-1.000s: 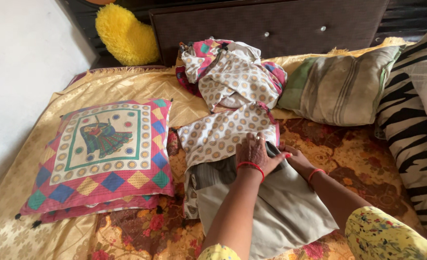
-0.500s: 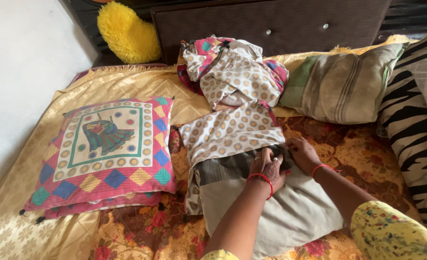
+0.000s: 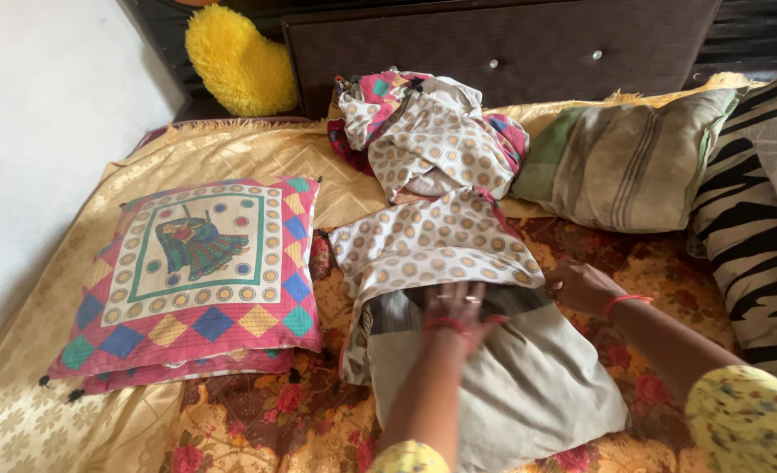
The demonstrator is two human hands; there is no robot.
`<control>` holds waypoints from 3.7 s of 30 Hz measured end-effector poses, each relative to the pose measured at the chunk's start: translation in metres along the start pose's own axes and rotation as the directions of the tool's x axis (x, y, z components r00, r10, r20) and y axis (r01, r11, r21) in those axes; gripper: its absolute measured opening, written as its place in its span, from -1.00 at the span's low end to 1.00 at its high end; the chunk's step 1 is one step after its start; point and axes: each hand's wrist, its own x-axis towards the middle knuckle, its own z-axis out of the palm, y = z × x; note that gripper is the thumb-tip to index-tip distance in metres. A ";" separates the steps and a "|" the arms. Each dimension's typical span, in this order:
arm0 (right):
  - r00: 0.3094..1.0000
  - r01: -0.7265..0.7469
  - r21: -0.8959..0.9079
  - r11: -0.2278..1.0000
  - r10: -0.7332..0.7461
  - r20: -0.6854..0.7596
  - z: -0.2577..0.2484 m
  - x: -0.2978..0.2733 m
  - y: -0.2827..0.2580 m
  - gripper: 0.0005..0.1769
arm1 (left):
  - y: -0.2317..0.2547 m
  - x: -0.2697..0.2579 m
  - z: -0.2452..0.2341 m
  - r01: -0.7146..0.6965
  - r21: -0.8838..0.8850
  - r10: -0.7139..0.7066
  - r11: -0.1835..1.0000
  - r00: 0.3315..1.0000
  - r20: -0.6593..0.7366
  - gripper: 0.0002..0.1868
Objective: The person stuffs a pillow insert into a patterned pillowcase. They align the corners of the insert with the case, push the fabric over the insert, and smooth the surface to ensure a neat fit.
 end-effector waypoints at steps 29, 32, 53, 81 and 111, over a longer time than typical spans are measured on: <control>0.997 -0.027 -0.021 0.999 0.029 0.067 0.049 -0.026 -0.284 0.31 | -0.177 -0.051 0.033 0.418 -0.116 -0.391 0.901 0.898 0.200 -0.62; 0.999 -0.032 0.066 0.997 0.030 0.042 0.085 0.003 -0.258 0.06 | -0.163 -0.075 0.000 0.378 -0.266 -0.321 0.887 0.918 0.233 -0.64; 0.953 0.300 0.059 0.952 -0.302 0.030 0.055 -0.018 -0.257 -0.08 | -0.197 -0.063 0.009 0.557 -0.111 -0.540 0.823 0.828 0.150 -0.32; 0.860 0.507 0.062 0.860 -0.509 0.026 0.085 -0.004 -0.188 -0.21 | -0.126 0.024 0.016 -0.050 -0.003 0.050 0.999 0.979 0.199 -0.61; 0.767 -0.634 0.285 0.718 0.631 0.117 0.048 0.011 -0.028 -0.08 | -0.073 -0.038 -0.059 0.154 0.139 -0.163 0.978 0.985 0.059 -0.36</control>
